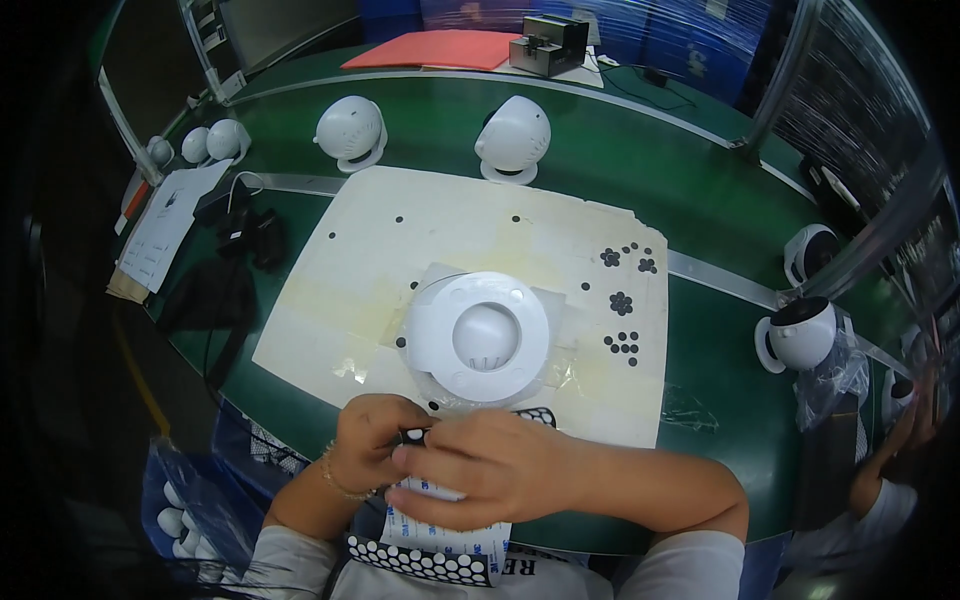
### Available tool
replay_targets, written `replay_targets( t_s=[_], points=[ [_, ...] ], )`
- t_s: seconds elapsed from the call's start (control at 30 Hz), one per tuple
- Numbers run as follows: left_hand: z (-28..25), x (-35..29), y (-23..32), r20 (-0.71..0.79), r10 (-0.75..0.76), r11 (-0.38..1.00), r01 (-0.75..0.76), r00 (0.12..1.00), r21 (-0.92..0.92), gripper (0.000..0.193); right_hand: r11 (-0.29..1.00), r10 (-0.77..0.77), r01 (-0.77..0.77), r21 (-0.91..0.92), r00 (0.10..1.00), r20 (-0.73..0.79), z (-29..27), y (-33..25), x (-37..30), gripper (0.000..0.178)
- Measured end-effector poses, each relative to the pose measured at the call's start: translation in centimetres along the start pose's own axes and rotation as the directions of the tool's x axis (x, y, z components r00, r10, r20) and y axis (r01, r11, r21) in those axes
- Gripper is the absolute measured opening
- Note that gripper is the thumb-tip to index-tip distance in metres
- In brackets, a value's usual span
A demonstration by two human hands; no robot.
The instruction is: The person assembles spherical light fixtures by hand, attaching LED arrays to led bulb housings with adhesive strips and combining fixture components.
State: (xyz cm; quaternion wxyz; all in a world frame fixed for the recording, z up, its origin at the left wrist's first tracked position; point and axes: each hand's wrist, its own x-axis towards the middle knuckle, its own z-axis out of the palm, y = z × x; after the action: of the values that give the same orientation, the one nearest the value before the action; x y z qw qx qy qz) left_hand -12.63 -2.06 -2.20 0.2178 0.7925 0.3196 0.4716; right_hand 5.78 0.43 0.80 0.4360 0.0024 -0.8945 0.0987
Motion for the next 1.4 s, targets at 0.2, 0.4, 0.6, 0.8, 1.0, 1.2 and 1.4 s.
replay_targets(
  t_s=[0.2, 0.4, 0.6, 0.8, 1.0, 1.2, 1.4],
  points=[
    [-1.2, 0.0, 0.1, 0.133, -0.198, 0.956, 0.221, 0.971, -0.193, 0.021, 0.987, -0.159, 0.157, 0.042, 0.987, 0.04, -1.0, -1.0, 0.5, 0.036],
    [-1.5, -0.2, -0.6, -0.102, 0.097, 0.995, -0.094, 0.99, 0.035, 0.02, 0.838, 0.529, -0.429, 0.338, 0.789, -0.311, -2.2, 3.4, 1.4, 0.041],
    [-2.7, -0.6, -1.7, -0.002, 0.078, 0.978, -0.076, 0.997, 0.195, 0.02, 0.574, 0.79, -0.685, 0.448, 0.607, -0.085, -2.6, 4.9, 2.4, 0.042],
    [-3.8, -0.9, -2.6, -0.036, 0.087, 0.976, -0.078, 0.996, 0.206, 0.019, 0.585, 0.773, -0.665, 0.465, 0.631, -0.069, -1.5, 6.0, 2.7, 0.043],
    [-4.5, -1.0, -3.1, -0.031, 0.083, 0.978, -0.075, 0.996, 0.195, 0.02, 0.583, 0.772, -0.654, 0.482, 0.631, -0.077, -1.0, 6.2, 3.3, 0.044],
    [-5.4, -1.4, -3.4, -0.045, 0.089, 0.978, -0.079, 0.995, 0.194, 0.019, 0.596, 0.782, -0.696, 0.401, 0.616, -0.093, -0.1, 6.0, 4.2, 0.045],
    [-6.0, -1.4, -3.5, -0.043, 0.099, 0.973, -0.088, 0.994, 0.214, 0.019, 0.728, 0.679, -0.679, 0.096, 0.694, -0.24, 1.1, 5.8, 4.0, 0.04]
  ],
)
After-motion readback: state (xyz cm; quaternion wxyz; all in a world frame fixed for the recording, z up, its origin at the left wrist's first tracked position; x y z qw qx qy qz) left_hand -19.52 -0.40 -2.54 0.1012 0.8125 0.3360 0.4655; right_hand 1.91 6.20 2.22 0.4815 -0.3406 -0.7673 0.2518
